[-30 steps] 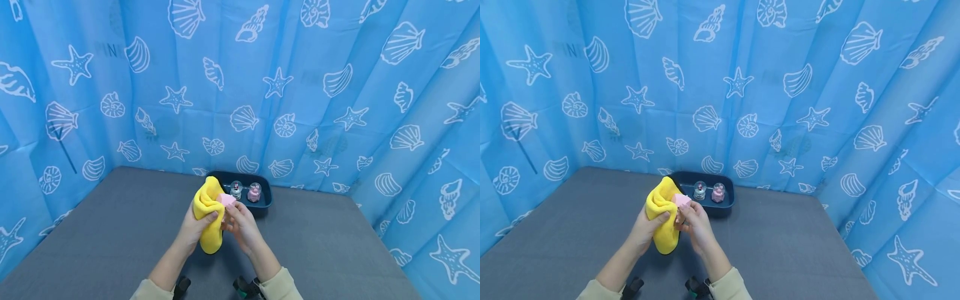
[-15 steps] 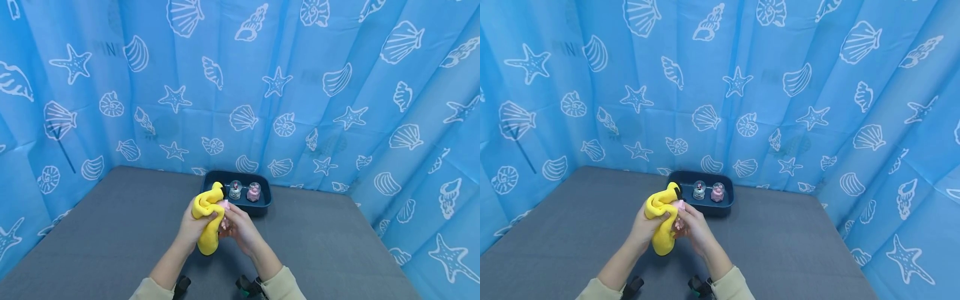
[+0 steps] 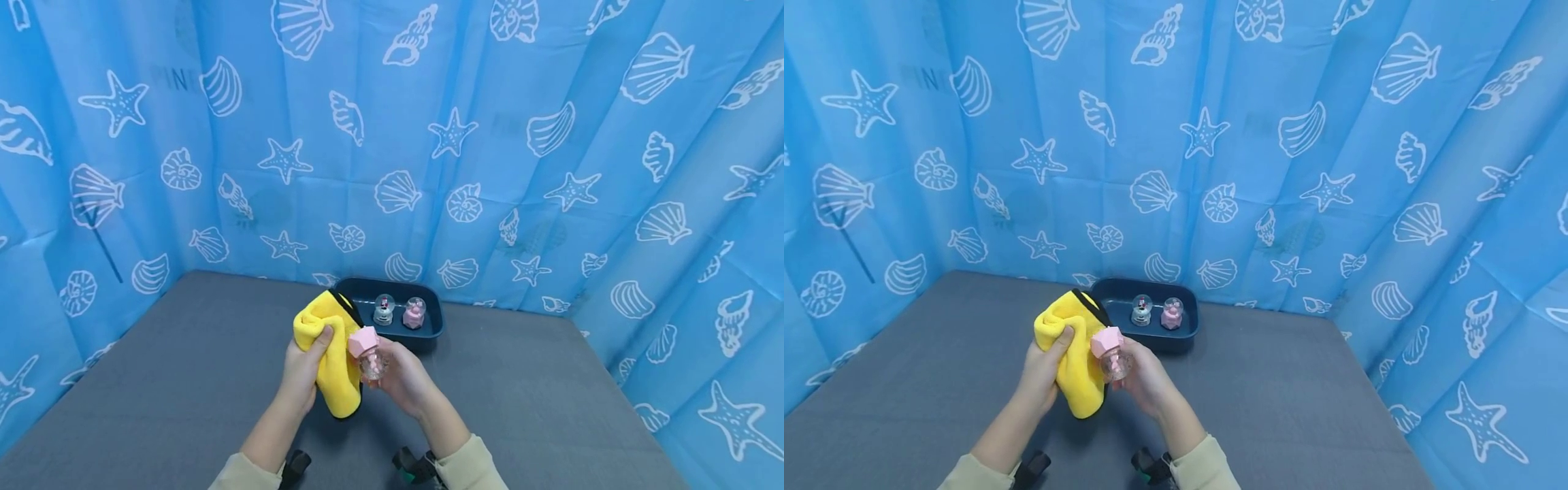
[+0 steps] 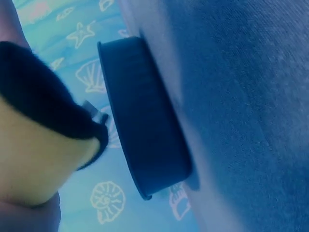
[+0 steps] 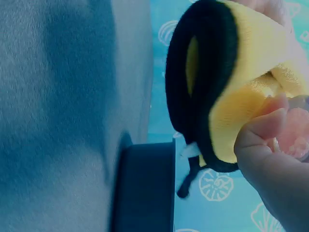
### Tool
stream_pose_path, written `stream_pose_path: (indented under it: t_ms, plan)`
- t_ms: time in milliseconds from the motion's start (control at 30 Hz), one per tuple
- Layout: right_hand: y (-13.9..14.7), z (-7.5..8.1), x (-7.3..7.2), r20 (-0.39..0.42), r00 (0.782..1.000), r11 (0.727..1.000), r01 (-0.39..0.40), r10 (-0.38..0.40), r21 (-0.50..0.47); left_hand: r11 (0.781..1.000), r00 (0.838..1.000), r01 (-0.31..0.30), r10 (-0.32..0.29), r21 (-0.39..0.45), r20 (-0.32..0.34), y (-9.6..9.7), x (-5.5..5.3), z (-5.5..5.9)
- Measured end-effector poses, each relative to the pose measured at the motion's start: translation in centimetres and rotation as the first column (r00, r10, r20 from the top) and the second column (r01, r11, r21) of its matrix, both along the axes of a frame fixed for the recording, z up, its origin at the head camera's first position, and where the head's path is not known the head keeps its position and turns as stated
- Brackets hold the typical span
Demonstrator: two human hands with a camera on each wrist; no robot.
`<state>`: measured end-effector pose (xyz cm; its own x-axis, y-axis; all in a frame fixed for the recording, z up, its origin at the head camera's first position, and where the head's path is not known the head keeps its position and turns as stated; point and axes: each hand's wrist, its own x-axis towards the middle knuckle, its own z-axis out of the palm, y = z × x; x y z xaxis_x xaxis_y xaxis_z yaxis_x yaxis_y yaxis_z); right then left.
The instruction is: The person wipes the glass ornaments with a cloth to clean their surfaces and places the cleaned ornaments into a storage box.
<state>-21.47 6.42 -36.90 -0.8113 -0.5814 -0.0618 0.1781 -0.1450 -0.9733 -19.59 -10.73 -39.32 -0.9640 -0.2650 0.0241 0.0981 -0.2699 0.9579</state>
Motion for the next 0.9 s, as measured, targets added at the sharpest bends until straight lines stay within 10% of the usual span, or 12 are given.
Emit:
stream_pose_path:
  t_ms: [333,900]
  plan:
    - [-0.4,0.4,-0.2,-0.076,0.997,0.997,-0.013,0.019,0.079,0.981,0.990,0.131,-0.137,-0.145,-0.038,0.9,0.5,0.0]
    - [-0.7,-0.1,0.3,-0.086,0.996,0.995,-0.015,0.024,0.096,0.990,0.998,-0.059,0.057,-0.125,-0.023,0.9,0.2,-0.2]
